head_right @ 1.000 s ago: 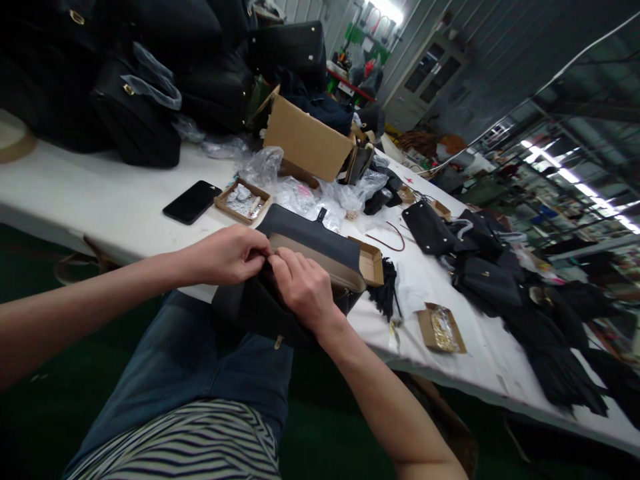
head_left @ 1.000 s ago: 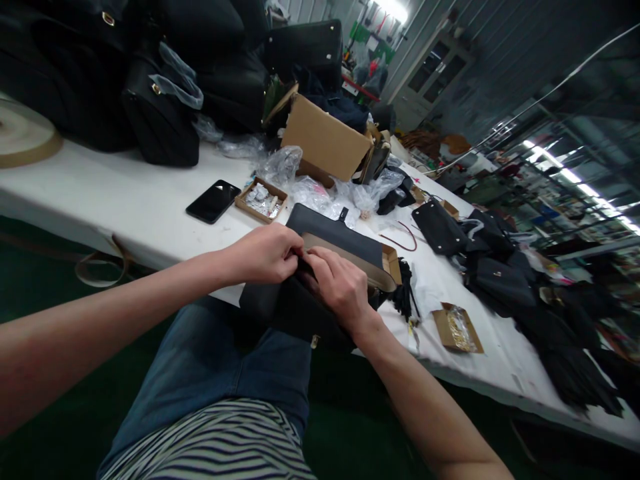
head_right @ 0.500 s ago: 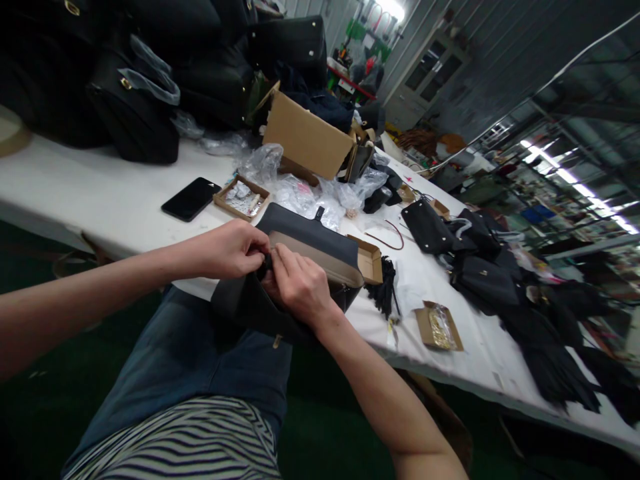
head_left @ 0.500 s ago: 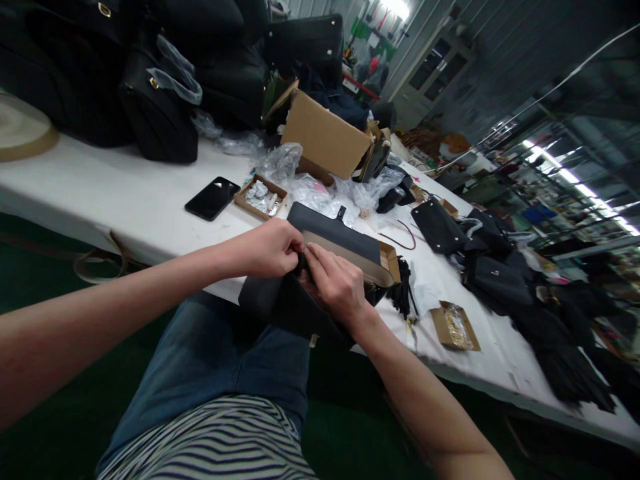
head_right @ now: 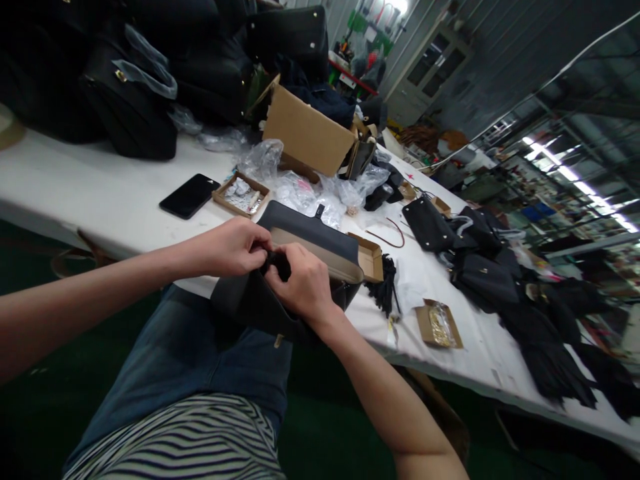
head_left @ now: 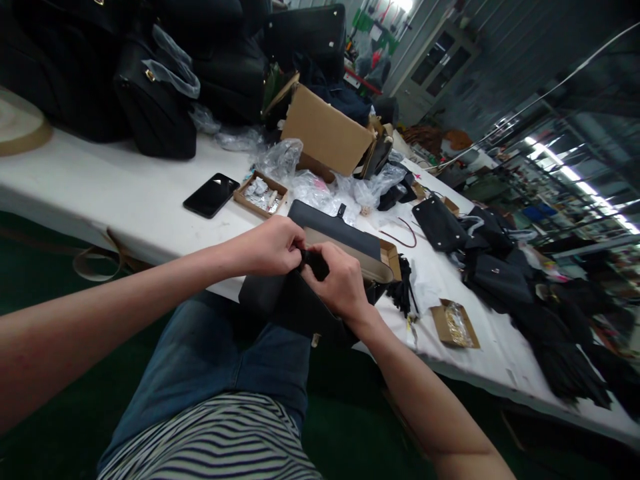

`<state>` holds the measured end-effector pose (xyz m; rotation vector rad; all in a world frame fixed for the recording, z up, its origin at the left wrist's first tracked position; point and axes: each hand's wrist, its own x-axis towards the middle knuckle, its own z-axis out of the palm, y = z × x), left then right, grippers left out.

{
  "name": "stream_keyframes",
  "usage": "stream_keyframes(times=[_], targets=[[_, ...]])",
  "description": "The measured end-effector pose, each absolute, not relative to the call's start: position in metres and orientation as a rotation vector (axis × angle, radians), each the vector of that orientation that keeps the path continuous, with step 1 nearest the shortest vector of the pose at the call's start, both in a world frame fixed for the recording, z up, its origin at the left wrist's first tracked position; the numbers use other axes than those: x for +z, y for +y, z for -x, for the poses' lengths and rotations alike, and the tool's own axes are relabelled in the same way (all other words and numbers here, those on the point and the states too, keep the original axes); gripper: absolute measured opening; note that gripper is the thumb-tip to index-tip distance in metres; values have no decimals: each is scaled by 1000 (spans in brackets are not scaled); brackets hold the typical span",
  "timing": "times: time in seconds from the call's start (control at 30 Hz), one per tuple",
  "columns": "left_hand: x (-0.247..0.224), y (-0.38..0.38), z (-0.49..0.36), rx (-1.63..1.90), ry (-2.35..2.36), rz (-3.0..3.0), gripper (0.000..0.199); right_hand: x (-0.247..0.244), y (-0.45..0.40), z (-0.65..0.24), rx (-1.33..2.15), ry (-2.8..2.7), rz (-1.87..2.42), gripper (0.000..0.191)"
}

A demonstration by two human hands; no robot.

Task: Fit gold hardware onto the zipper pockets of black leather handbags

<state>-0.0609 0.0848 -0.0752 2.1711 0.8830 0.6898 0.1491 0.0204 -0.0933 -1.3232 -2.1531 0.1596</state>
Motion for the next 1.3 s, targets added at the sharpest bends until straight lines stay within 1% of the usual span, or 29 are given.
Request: stream_keyframes(times=[0.17, 0.33, 0.47, 0.6, 0.83, 1.03, 1.13, 1.23, 1.3], targets=[[-72, 91, 65, 635, 891, -2182, 17, -93, 29, -152, 127, -2180, 1280, 17], [-61, 96, 65, 521, 854, -2271, 10, -86, 40, -160, 151, -2273, 1243, 16], [-53, 91, 61, 447, 1006, -2476, 14, -80, 48, -164, 177, -2386, 1228, 17], [-55, 83, 62, 417, 1050, -2579, 11, -72, 51, -164, 197, -2513, 1170, 16], [-70, 75, 67, 558, 1088, -2562, 15, -60, 57, -163, 260, -2556, 1150, 12], [-77, 79, 69, 591, 1033, -2535, 14, -49, 67, -160, 359, -2618, 1111, 11], [-87, 84, 69, 713, 934, -2383, 16, -49, 68, -156, 382, -2587, 1137, 13], [-99, 86, 68, 868, 828, -2221, 17, -48, 62, -154, 370, -2528, 1227, 11], [-104, 85, 67, 932, 789, -2180, 20, -45, 56, -157, 433, -2488, 1288, 12]])
